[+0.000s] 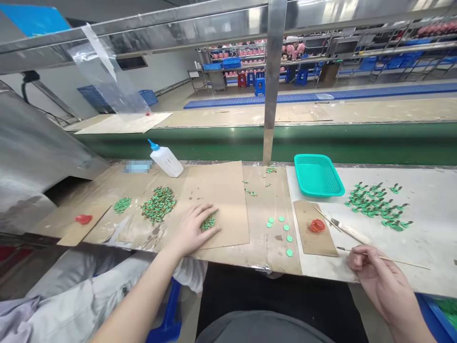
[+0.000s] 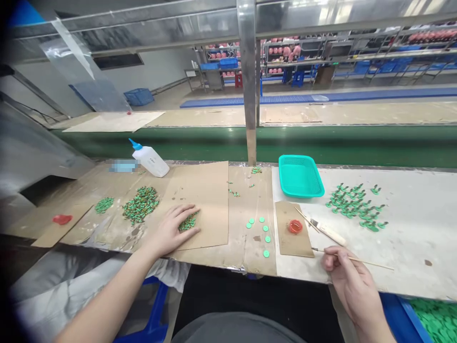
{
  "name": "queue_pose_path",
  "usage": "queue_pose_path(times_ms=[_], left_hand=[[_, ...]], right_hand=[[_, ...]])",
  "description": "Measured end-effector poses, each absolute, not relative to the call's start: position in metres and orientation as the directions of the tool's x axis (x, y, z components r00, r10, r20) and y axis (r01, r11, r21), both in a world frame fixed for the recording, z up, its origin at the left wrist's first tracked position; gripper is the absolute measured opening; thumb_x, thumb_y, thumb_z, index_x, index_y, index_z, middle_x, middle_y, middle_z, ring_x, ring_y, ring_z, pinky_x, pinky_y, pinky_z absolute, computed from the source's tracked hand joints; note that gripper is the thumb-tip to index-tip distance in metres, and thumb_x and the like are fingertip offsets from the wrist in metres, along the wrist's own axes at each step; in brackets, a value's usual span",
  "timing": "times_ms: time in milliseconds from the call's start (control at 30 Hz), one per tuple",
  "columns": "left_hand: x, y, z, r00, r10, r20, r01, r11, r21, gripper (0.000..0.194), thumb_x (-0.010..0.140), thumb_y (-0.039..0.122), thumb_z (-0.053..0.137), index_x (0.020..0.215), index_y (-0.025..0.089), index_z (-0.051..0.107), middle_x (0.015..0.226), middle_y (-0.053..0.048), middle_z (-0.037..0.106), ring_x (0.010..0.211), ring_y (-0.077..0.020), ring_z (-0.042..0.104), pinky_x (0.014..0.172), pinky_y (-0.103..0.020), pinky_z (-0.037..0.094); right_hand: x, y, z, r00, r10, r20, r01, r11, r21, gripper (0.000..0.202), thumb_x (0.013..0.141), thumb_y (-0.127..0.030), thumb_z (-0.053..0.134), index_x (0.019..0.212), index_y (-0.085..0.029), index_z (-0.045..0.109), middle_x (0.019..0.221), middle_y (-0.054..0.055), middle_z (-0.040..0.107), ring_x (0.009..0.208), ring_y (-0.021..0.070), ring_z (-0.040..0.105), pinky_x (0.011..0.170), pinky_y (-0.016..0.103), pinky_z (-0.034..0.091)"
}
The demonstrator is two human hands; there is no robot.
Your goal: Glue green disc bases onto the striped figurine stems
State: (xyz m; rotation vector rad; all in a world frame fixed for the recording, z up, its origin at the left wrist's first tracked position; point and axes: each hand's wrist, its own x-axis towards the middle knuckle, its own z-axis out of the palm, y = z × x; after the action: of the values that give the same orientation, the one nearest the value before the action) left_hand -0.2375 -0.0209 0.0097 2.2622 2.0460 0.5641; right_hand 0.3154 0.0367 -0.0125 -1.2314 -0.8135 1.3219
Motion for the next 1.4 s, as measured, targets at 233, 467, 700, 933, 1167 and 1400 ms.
queue_pose_path(times_ms=[233,467,700,933,1167,1400], left_hand=[[-0.246,-0.011,0.003,0.07,0.956,0.284,0.95,-0.151,0.274,0.035,0.114,0.048,0.08,0.136,0.021,0.078,0.142,-0.012,0.08,0.128,-0.0284,0.078,0.115,-0.054,0.07],[-0.253,0.004,0.001,0.036,0.961,0.274,0.954,-0.114,0.276,0.034,0.114,0.048,0.08,0.135,0.022,0.078,0.141,-0.012,0.08,0.125,-0.0272,0.079,0.113,-0.052,0.071],[-0.249,-0.005,0.001,-0.029,0.945,0.325,0.943,-0.081,0.322,0.038,0.114,0.049,0.08,0.139,0.021,0.077,0.143,-0.012,0.079,0.127,-0.0283,0.079,0.114,-0.054,0.071],[-0.243,-0.03,0.008,-0.004,0.948,0.319,0.943,-0.103,0.317,0.052,0.111,0.055,0.081,0.151,0.023,0.073,0.156,-0.015,0.074,0.142,-0.0341,0.074,0.123,-0.062,0.066],[-0.253,-0.043,0.01,-0.125,0.951,0.282,0.964,0.049,0.262,0.047,0.111,0.053,0.082,0.146,0.023,0.075,0.156,-0.014,0.075,0.14,-0.0328,0.075,0.123,-0.06,0.067],[-0.339,-0.03,0.047,-0.639,0.676,0.366,0.766,0.604,0.222,0.051,0.112,0.05,0.082,0.152,0.021,0.072,0.16,-0.015,0.072,0.144,-0.0352,0.073,0.123,-0.063,0.066]], right_hand=[[0.31,0.036,0.001,0.183,0.954,-0.238,-0.243,-0.191,-0.951,0.064,0.058,-0.079,0.112,0.08,-0.025,0.086,0.067,0.004,0.059,0.071,0.0156,0.055,0.062,0.025,0.057],[0.305,0.039,0.008,0.245,0.919,-0.308,-0.223,-0.255,-0.941,0.069,0.039,-0.081,0.113,0.071,-0.026,0.085,0.063,0.004,0.057,0.069,0.0176,0.055,0.057,0.028,0.055],[0.3,0.038,0.015,0.249,0.924,-0.291,-0.215,-0.24,-0.947,0.07,0.038,-0.082,0.113,0.071,-0.027,0.084,0.065,0.004,0.057,0.07,0.018,0.052,0.058,0.029,0.052],[0.304,0.036,0.013,0.242,0.922,-0.301,-0.23,-0.247,-0.941,0.07,0.043,-0.083,0.113,0.074,-0.027,0.084,0.067,0.004,0.055,0.073,0.0184,0.052,0.061,0.029,0.052],[0.309,0.039,0.003,0.254,0.922,-0.293,-0.207,-0.244,-0.947,0.064,0.043,-0.082,0.11,0.07,-0.03,0.084,0.068,0.006,0.05,0.073,0.0237,0.048,0.058,0.042,0.047],[0.314,0.036,-0.011,0.238,0.941,-0.241,-0.211,-0.192,-0.959,0.053,0.058,-0.079,0.107,0.075,-0.032,0.086,0.076,0.007,0.048,0.076,0.0269,0.047,0.064,0.051,0.043]])
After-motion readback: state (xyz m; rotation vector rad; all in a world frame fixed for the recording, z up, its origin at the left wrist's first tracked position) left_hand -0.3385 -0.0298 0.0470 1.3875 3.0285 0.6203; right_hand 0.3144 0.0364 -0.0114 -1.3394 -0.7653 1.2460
